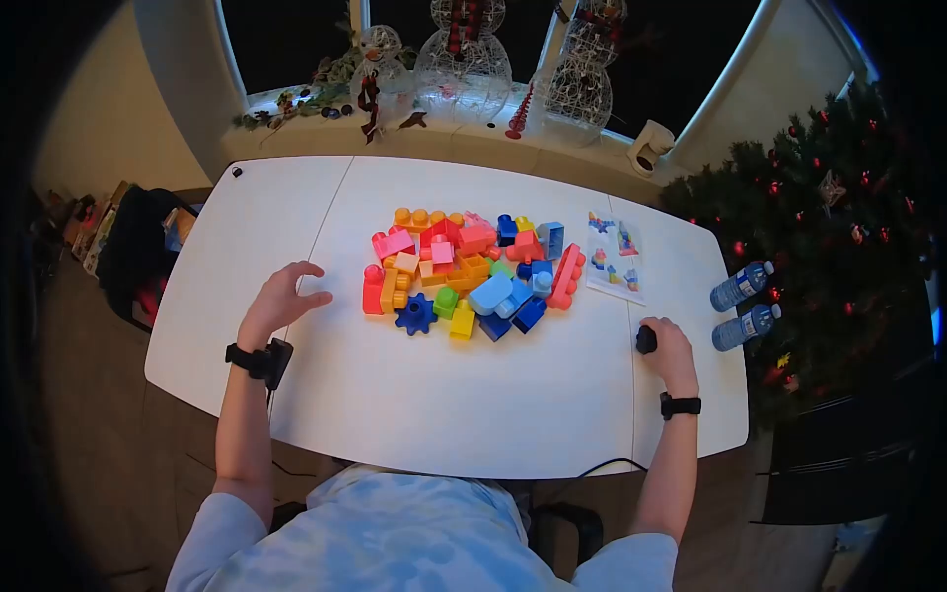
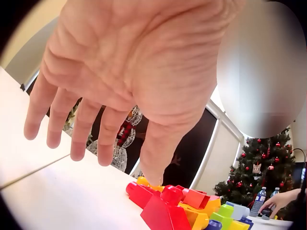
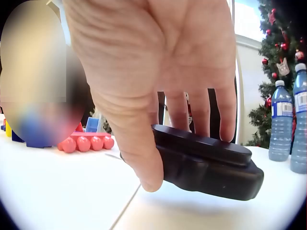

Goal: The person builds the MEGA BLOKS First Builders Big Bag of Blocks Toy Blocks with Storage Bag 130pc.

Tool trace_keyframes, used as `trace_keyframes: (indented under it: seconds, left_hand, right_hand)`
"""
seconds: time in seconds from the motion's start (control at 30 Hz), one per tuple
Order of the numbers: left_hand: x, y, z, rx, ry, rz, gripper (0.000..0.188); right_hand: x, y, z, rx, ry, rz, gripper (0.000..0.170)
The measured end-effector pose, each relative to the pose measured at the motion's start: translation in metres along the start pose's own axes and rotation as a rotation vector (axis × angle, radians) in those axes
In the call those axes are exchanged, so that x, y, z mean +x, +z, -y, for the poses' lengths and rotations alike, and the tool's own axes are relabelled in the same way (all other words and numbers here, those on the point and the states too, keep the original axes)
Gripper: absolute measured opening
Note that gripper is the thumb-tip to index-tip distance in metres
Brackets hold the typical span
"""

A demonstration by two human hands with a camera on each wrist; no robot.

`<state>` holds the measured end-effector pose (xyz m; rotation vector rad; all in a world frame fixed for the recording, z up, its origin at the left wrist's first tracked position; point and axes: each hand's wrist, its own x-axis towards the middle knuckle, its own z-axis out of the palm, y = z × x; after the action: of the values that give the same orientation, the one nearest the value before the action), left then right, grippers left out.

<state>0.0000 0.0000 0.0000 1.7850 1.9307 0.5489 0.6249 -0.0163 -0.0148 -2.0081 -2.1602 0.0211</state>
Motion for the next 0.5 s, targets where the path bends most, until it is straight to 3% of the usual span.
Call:
trace_keyframes:
  seconds: [0.17, 0.23, 0.37, 0.5]
  left_hand:
    - [-0.006, 0.007, 0.001, -0.027, -0.046, 0.061, 0.048]
    - [-0.006, 0.013, 0.01, 0.02, 0.037, 0.04, 0.046]
    - [-0.007, 0.014, 0.014, 0.025, 0.041, 0.053, 0.046]
    - [-0.009, 0.014, 0.014, -0.008, 0.06, 0.054, 0.045]
  right_hand:
    - [0.004, 0.009, 0.003, -0.014, 0.02, 0.12, 0.045]
    - [0.007, 0.006, 0.007, -0.015, 0.031, 0.19, 0.048]
    - [0.008, -0.011, 0.034, -0.097, 0.021, 0.129, 0.05]
    - [0.032, -0.02, 0.078, 0.135, -0.079, -0.028, 0.046]
